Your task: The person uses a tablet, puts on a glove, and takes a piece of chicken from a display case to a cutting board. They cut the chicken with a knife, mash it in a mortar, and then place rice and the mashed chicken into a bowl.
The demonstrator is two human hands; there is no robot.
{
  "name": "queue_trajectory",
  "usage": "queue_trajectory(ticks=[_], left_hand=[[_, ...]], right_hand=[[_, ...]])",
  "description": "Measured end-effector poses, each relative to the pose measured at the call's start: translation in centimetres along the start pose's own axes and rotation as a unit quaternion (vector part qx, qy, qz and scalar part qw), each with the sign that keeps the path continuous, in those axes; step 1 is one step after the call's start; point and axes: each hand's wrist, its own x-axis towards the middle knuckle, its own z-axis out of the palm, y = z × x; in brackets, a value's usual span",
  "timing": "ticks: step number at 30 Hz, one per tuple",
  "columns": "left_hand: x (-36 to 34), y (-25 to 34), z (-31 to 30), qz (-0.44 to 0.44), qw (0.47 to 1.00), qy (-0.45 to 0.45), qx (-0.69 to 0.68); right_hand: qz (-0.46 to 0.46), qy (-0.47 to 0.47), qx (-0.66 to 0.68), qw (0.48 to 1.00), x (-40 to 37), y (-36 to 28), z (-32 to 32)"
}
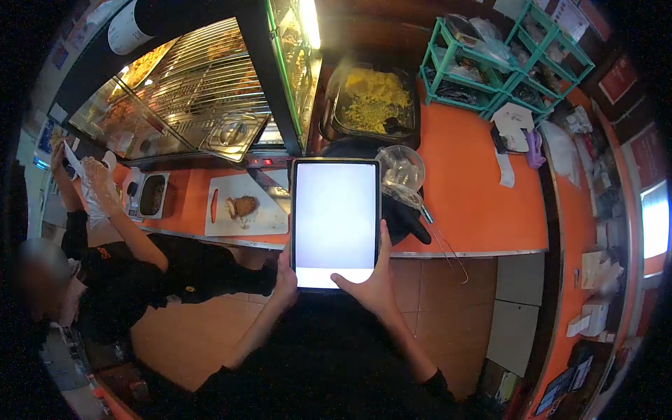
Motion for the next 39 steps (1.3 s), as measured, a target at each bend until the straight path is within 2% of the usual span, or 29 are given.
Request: queue_trajectory(ticks=[1, 4, 6, 14, 20, 29, 35, 39], left_hand=[[0.0, 0.1, -0.1, -0.008, 1.0, -0.001, 0.001], [0.0, -0.5, -0.5, -0.016, 1.0, -0.001, 0.007], [0.1, -1.0, -0.5, -0.072, 0.996, 0.033, -0.041], [0.6, -1.8, -0.8, -0.051, 0.996, 0.034, -0.061], [0.7, -2.9, -1.4, -0.043, 0.996, 0.029, -0.067], [0.7, -3.6, -1.9, -0.045, 0.997, 0.04, -0.043], [0.9, -4.7, -2.5, -0.059, 0.997, 0.048, -0.027], [0.9, -4.0, -2.6, -0.058, 0.996, 0.029, -0.055]], right_hand=[[-0.009, -0.002, -0.026, 1.0, 0.0, 0.0, 0.0], [-0.011, -0.012, 0.007, 1.0, 0.1, -0.3, 0.0], [-0.03, -0.01, 0.004, 0.999, 0.2, 0.0, 0.2], [-0.043, 0.014, 0.015, 0.999, 0.5, 1.0, 1.0], [-0.041, -0.001, 0.043, 0.998, 0.7, 0.8, 1.1], [-0.037, -0.001, -0.003, 0.999, 0.5, 1.2, 1.3], [-0.004, -0.006, 0.032, 0.999, 0.4, 0.3, 1.4], [-0.02, -0.003, 0.013, 1.0, 0.4, 0.9, 1.6]])
